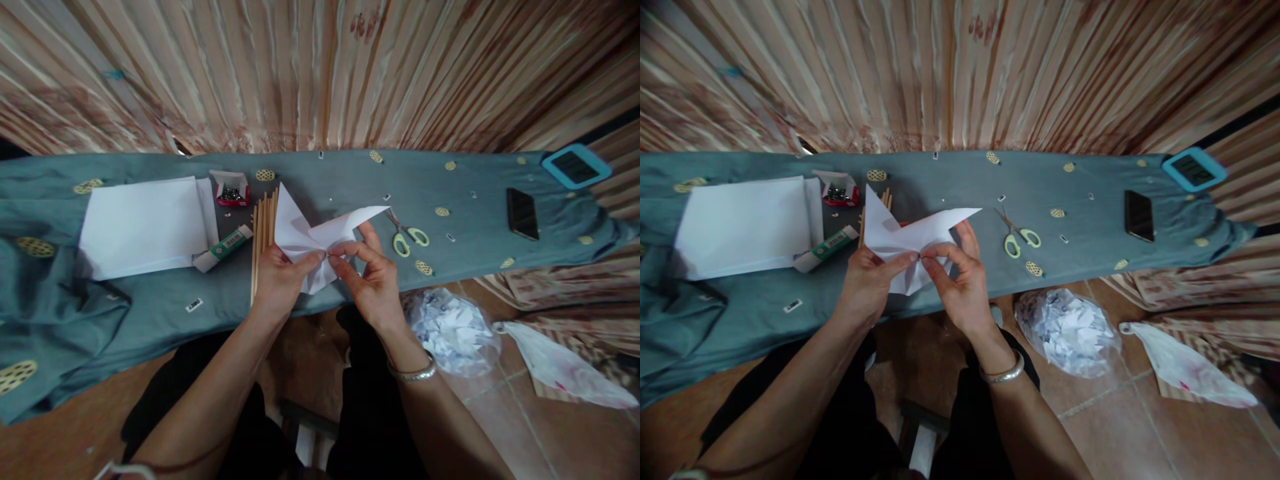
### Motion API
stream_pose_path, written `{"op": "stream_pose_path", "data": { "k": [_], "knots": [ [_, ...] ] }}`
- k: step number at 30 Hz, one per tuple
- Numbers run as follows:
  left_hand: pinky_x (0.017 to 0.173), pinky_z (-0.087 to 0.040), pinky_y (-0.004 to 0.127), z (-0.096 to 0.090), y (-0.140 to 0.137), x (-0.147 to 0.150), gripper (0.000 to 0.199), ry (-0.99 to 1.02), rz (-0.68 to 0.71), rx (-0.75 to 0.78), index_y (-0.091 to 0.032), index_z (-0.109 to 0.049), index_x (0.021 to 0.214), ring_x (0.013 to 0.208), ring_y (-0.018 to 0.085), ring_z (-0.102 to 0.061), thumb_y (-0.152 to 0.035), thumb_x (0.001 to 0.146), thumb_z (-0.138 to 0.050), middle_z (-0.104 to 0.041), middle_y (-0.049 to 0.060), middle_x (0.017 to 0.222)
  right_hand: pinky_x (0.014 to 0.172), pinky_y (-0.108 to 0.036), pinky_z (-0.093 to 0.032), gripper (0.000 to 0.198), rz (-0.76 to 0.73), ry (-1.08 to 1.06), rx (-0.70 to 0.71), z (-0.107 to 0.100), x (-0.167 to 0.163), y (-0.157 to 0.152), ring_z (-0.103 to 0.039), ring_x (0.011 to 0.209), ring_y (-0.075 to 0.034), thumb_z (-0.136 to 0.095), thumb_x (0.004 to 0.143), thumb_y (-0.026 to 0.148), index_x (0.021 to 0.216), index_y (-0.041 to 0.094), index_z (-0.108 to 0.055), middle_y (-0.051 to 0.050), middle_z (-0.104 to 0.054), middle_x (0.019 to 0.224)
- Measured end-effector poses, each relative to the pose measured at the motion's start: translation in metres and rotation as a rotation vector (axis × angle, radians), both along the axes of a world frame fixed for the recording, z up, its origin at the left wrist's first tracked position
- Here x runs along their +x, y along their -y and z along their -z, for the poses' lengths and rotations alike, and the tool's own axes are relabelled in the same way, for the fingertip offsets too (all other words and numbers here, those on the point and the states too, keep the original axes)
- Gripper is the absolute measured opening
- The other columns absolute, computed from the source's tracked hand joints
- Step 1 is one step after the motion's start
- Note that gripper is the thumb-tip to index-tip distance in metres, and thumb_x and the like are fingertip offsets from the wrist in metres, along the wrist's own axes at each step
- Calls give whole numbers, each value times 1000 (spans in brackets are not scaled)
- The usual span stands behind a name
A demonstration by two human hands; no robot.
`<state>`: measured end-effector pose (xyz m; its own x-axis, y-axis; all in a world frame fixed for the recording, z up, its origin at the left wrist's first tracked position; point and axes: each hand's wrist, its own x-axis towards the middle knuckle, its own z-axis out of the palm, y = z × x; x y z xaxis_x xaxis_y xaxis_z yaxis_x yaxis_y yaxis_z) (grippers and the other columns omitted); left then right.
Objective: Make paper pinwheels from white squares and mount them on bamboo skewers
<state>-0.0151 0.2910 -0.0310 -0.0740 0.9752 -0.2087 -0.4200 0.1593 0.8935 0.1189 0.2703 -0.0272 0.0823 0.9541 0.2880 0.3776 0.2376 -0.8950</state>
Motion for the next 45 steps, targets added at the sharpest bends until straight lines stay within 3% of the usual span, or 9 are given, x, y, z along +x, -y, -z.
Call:
{"op": "stream_pose_path", "data": {
  "k": [9, 20, 25, 38, 42, 45],
  "knots": [
    [73, -56, 29, -3, 1, 1, 28, -57, 6, 7, -14, -74, 81, 72, 18, -70, -23, 56, -83, -77, 3, 82, 117, -50, -25, 5, 17, 10, -27, 1, 1, 1, -36, 142, -24, -67, 81, 23, 83, 25, -71, -2, -56, 139],
    [61, -53, 26, 5, 0, -2, 26, -241, 19, 76, -15, -74, 79, 65, 18, -68, -27, 58, -81, -76, 3, 76, 117, -48, -25, 4, 34, -72, -109, 6, -1, 0, -40, 139, -24, -67, 80, 28, 81, 25, -70, -3, -58, 136],
    [62, -53, 26, 3, 2, -2, 22, -259, 54, 89, -16, -73, 81, 66, 17, -68, -27, 62, -77, -75, 2, 76, 114, -48, -29, 7, 29, -135, -123, 11, -2, 1, -48, 132, -26, -68, 79, 30, 81, 24, -71, -5, -59, 134],
    [71, -55, 31, 1, 1, -5, 25, -250, 48, 38, -16, -72, 83, 75, 21, -71, -27, 61, -77, -77, 4, 81, 114, -53, -26, 14, 63, -213, -167, 22, -7, 1, -47, 133, -30, -71, 78, 36, 84, 24, -71, -7, -59, 135],
    [71, -56, 32, 4, 0, -4, 28, -177, 36, 23, -17, -72, 83, 75, 22, -71, -28, 58, -79, -77, 4, 81, 115, -54, -27, 25, 100, -247, -151, 29, -6, 0, -47, 134, -29, -74, 76, 38, 95, 23, -68, -10, -51, 143],
    [70, -57, 33, 5, -1, -4, 26, -177, 31, 25, -17, -72, 79, 74, 22, -71, -29, 57, -79, -77, 4, 79, 115, -53, -29, 52, 149, -297, -151, 33, -7, -3, -47, 133, -28, -78, 71, 38, 117, 23, -59, -13, -49, 144]
  ]
}}
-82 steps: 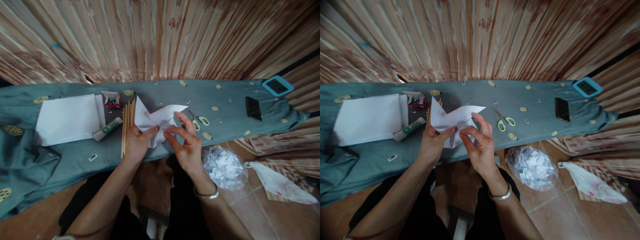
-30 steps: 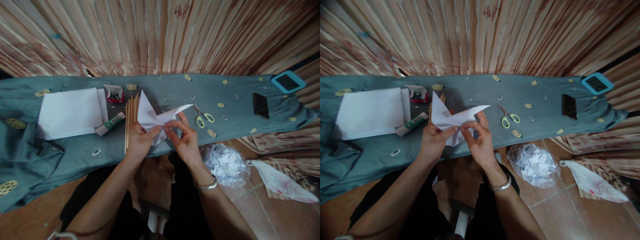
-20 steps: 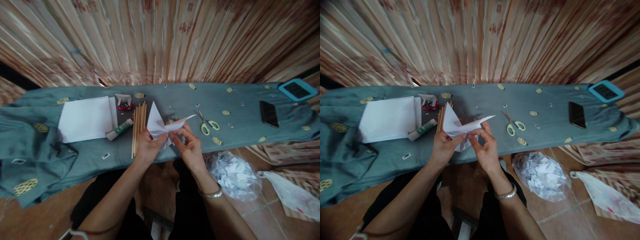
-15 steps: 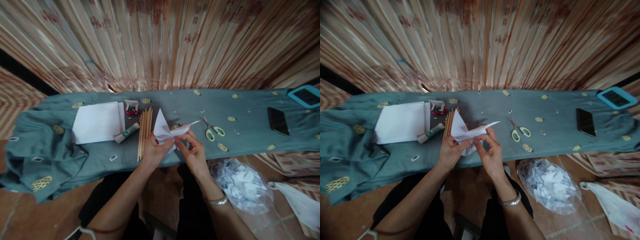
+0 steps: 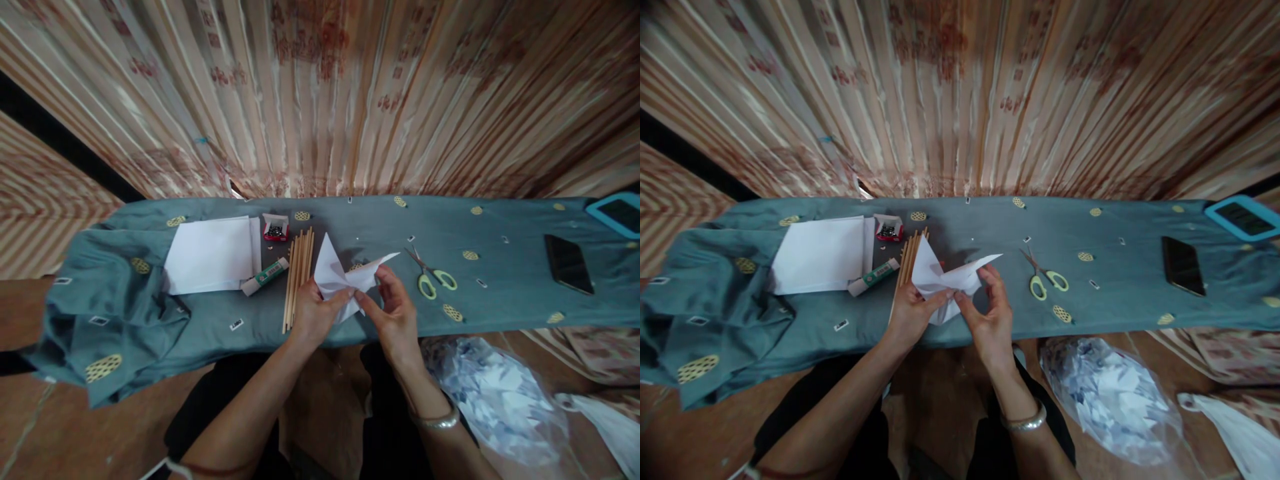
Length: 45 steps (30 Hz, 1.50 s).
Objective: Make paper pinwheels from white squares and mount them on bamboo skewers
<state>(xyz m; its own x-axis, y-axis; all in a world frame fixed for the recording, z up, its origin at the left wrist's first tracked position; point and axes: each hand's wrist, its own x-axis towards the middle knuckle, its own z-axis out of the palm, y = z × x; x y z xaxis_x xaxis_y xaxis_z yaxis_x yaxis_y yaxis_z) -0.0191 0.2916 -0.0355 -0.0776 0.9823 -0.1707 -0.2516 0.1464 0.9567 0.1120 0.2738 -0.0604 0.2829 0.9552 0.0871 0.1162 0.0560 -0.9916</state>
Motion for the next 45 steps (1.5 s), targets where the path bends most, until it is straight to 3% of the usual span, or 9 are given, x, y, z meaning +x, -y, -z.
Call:
{"op": "stream_pose_path", "data": {
  "k": [3, 8, 12, 17, 23, 34, 45],
  "knots": [
    [68, -57, 32, 1, 0, 0, 25, -7, 2, 2, -17, -72, 77, 73, 22, -71, -29, 56, -79, -76, 4, 77, 112, -49, -35, 74, 12, -76, 1, -1, 0, -3, -52, 128, -27, -81, 66, 36, 131, 22, -48, -15, -53, 140],
    [67, -56, 31, 0, 1, 0, 28, -6, 5, -5, -17, -72, 79, 72, 21, -70, -29, 56, -80, -76, 4, 78, 95, -40, -51, 77, -95, -190, -102, -11, 3, -2, -67, 99, -22, -81, 67, 34, 134, 24, -45, -6, -71, 111],
    [67, -57, 31, -5, 2, 0, 27, -22, 1, -25, -17, -72, 79, 72, 21, -70, -27, 55, -80, -76, 4, 78, 74, -28, -54, 57, -113, -210, -153, -21, 5, -1, -68, 79, -17, -83, 64, 34, 116, 25, -61, 0, -74, 92],
    [67, -57, 31, -3, 2, -2, 22, -70, 12, -3, -17, -72, 75, 70, 21, -70, -25, 57, -79, -76, 3, 75, 63, -26, -53, 25, -137, -190, -159, -26, 6, -1, -64, 65, -15, -83, 63, 33, 83, 22, -72, 2, -73, 75],
    [72, -57, 32, 6, 3, -2, 22, -114, 32, 23, -17, -73, 80, 77, 22, -72, -28, 61, -78, -77, 5, 79, 63, -28, -52, 19, -139, -130, -163, -23, 11, 0, -63, 62, -14, -82, 64, 32, 79, 23, -75, 4, -74, 73],
    [72, -56, 31, 1, 4, -2, 30, -160, 49, 5, -14, -73, 90, 78, 23, -72, -25, 62, -79, -77, 6, 84, 58, -29, -54, 17, -122, -152, -176, -26, 10, -1, -62, 55, -15, -85, 55, 27, 70, 23, -76, 3, -74, 67],
    [79, -56, 33, 3, 3, -2, 42, -285, 46, 82, -13, -69, 104, 87, 24, -71, -25, 65, -76, -77, 7, 93, 65, -32, -57, 15, -139, -74, -133, -23, 11, 1, -68, 64, -18, -80, 64, 28, 78, 22, -80, 2, -77, 75]
  ]
}}
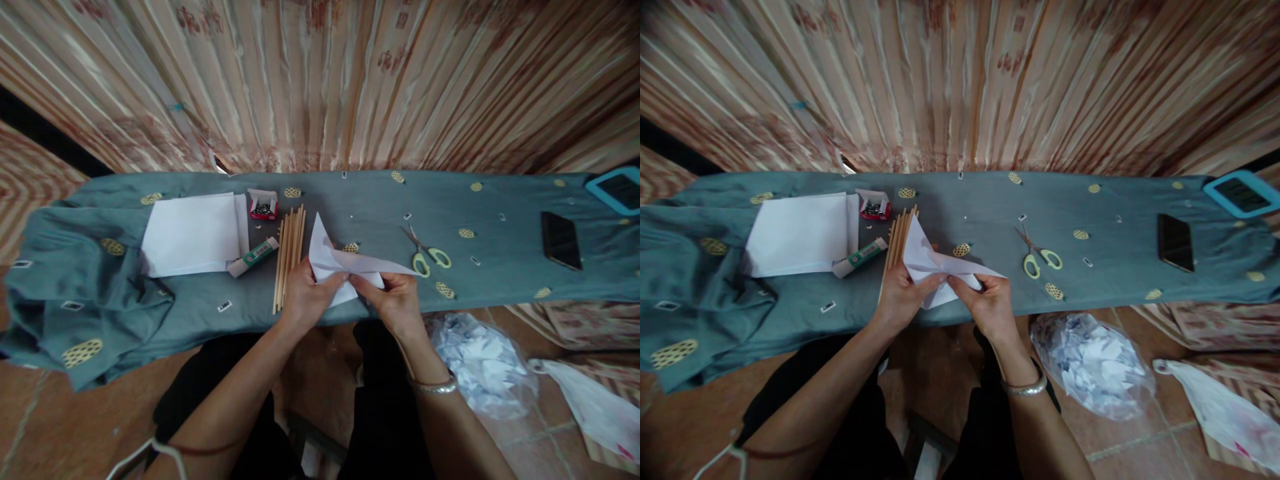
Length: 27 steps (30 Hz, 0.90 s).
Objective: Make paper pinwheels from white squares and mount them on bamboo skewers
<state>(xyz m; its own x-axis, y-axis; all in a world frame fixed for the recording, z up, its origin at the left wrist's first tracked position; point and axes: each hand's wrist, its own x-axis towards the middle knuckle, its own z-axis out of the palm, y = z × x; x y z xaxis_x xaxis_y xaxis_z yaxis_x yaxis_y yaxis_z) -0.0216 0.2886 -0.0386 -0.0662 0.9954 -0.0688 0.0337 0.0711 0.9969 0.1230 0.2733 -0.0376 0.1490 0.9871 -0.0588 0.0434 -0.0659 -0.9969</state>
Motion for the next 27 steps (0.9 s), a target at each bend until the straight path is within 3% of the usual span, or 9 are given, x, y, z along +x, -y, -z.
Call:
{"op": "stream_pose_path", "data": {
  "k": [9, 21, 27],
  "knots": [
    [71, -58, 31, 2, -1, 0, 53, 89, 20, -16, -11, -66, 110, 78, 22, -72, -28, 62, -78, -77, 7, 89, 61, -30, -56, 9, -16, 45, 59, -2, -1, -1, -67, 65, -18, -76, 66, 27, 74, 23, -79, 2, -76, 73],
    [77, -58, 33, 2, -3, -2, 53, -17, 12, -21, -13, -67, 113, 85, 24, -73, -29, 63, -77, -77, 6, 93, 69, -30, -53, 13, -67, -44, 4, 3, -1, -4, -64, 68, -16, -76, 67, 28, 77, 21, -76, 1, -75, 77],
    [75, -58, 32, 1, -3, -2, 54, -48, 13, -11, -12, -67, 115, 84, 23, -73, -28, 64, -76, -77, 5, 93, 61, -25, -48, 11, -64, 58, 64, 3, 1, -3, -60, 64, -14, -76, 69, 29, 74, 19, -74, 1, -71, 70]
  ]
}}
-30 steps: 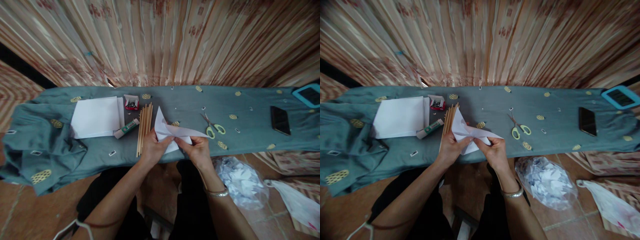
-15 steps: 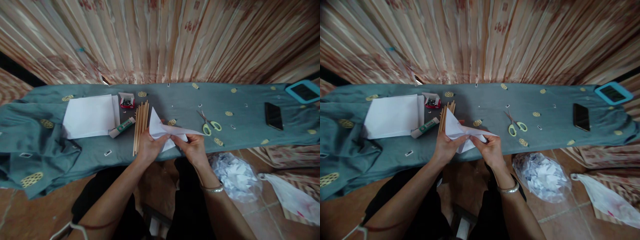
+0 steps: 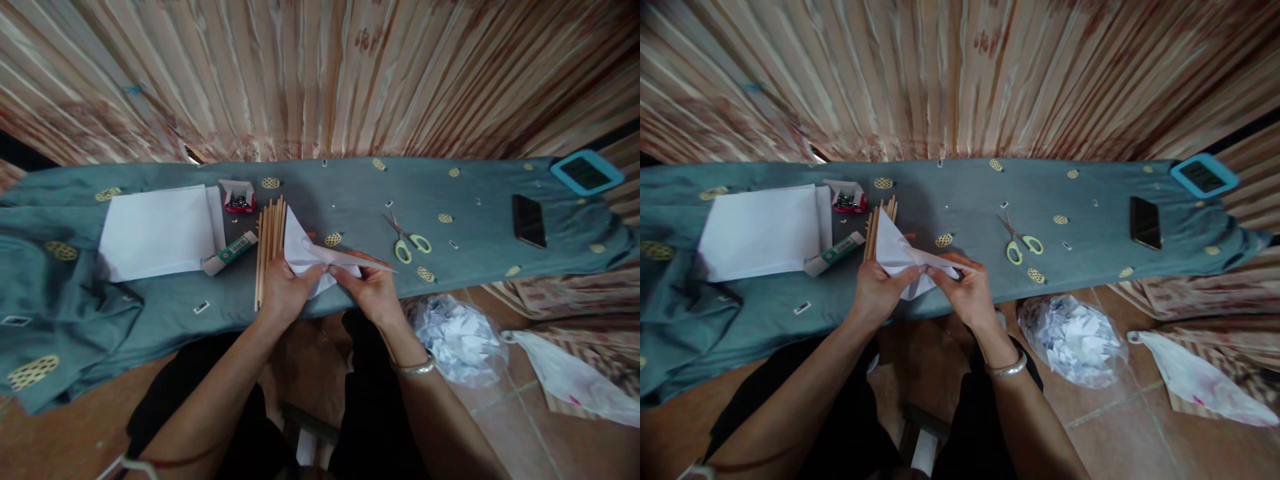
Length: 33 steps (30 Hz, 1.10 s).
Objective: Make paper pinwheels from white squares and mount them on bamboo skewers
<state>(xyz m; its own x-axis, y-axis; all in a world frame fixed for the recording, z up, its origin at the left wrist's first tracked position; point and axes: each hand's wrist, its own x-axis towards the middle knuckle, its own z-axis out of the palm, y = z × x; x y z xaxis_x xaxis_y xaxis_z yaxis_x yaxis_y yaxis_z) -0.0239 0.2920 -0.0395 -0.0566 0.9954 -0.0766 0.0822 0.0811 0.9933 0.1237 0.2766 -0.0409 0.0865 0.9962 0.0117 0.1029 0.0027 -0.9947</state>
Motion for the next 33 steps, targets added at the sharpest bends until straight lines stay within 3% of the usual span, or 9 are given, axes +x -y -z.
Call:
{"op": "stream_pose_path", "data": {
  "k": [8, 18, 33],
  "knots": [
    [73, -58, 31, -2, 1, 0, 52, -39, -17, -1, -13, -68, 111, 80, 22, -73, -29, 63, -78, -77, 4, 89, 69, -30, -54, 17, -4, -8, -40, 4, 0, 0, -66, 71, -17, -74, 70, 30, 83, 20, -77, -1, -76, 81],
    [69, -56, 29, -2, 1, -1, 49, -70, -6, 8, -15, -69, 110, 76, 21, -71, -29, 64, -78, -76, 3, 86, 58, -26, -50, 16, 18, 1, -95, 1, -1, 1, -60, 58, -14, -75, 68, 33, 70, 18, -74, 0, -72, 66],
    [64, -53, 26, 3, 1, -2, 51, -40, 31, 14, -16, -67, 115, 69, 17, -66, -27, 65, -75, -73, 0, 80, 56, -25, -47, 15, 2, 27, -89, 1, -1, 1, -57, 57, -13, -72, 70, 33, 74, 19, -74, 1, -71, 67]
  ]
}}
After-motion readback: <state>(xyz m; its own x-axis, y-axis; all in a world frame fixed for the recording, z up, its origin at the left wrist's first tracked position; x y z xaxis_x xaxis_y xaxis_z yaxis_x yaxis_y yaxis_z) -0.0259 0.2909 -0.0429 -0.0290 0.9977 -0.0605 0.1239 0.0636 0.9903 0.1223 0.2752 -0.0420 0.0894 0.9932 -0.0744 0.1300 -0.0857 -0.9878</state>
